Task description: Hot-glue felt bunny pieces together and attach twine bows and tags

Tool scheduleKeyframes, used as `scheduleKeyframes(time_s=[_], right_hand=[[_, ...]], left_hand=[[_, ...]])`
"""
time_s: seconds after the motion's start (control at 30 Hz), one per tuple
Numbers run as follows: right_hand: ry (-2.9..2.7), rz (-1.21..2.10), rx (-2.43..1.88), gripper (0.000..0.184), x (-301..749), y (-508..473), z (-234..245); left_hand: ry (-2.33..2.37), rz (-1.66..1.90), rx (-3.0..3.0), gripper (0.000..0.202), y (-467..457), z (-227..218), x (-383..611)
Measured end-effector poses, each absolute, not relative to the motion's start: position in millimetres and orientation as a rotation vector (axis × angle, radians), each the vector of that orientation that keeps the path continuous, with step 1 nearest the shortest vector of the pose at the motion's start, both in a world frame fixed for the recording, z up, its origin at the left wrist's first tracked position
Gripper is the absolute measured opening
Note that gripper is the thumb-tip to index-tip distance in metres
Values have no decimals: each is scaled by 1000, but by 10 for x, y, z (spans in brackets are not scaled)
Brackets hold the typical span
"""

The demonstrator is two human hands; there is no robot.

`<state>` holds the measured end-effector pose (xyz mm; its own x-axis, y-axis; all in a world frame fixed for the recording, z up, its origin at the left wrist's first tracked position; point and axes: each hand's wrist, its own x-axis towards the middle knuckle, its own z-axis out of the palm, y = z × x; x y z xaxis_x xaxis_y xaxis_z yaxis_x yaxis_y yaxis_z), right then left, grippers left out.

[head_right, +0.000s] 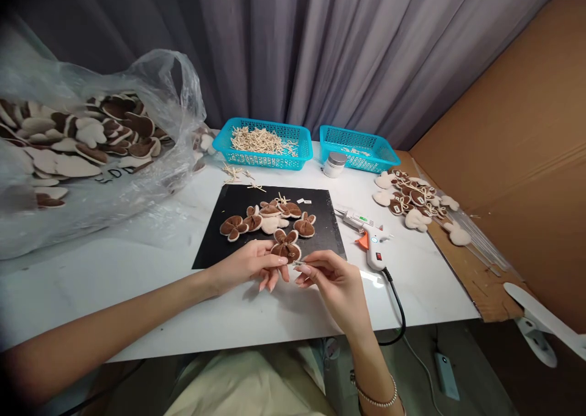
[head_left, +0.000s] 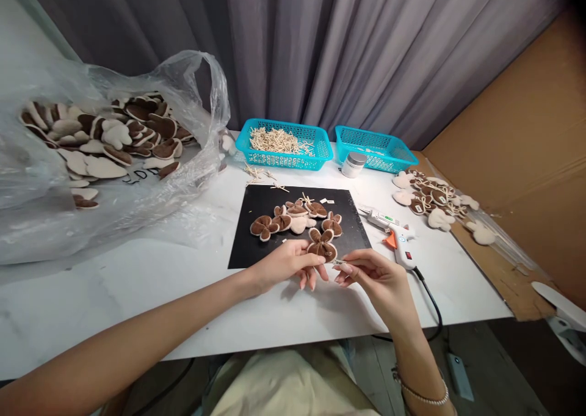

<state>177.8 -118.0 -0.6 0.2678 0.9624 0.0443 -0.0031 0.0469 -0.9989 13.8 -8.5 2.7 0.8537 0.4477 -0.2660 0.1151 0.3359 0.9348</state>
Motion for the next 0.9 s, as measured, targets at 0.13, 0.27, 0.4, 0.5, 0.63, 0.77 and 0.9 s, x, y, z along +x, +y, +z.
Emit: scheduleKeyframes(time_s=[0.13, 0.27, 0.4, 0.5, 0.63, 0.77, 0.9], right_hand=[[-1038, 953, -1323, 8, 1733, -1161, 11], [-1015, 998, -1365, 12, 1716, -1141, 58], [-992, 1063, -1407, 17, 1711, -1125, 100], [-982, 1065, -1428, 19, 1702, -1117, 106], [-978, 1035, -1447, 21, 1688, -1112, 104], [-967, 1016, -1461, 21, 1683, -1105, 101], [-956, 1030, -1455, 22, 1682, -1096, 91]], left_hand=[[533, 237, 1254, 23, -91, 26, 145], [526, 238, 1282, 25, -101, 24, 146], [511, 235, 1314, 25, -108, 26, 146], [503, 236, 1320, 25, -107, 21, 147], [507, 225, 1318, 26, -107, 22, 149], [517, 219, 1311, 27, -110, 31, 150], [508, 228, 1320, 26, -110, 24, 151]])
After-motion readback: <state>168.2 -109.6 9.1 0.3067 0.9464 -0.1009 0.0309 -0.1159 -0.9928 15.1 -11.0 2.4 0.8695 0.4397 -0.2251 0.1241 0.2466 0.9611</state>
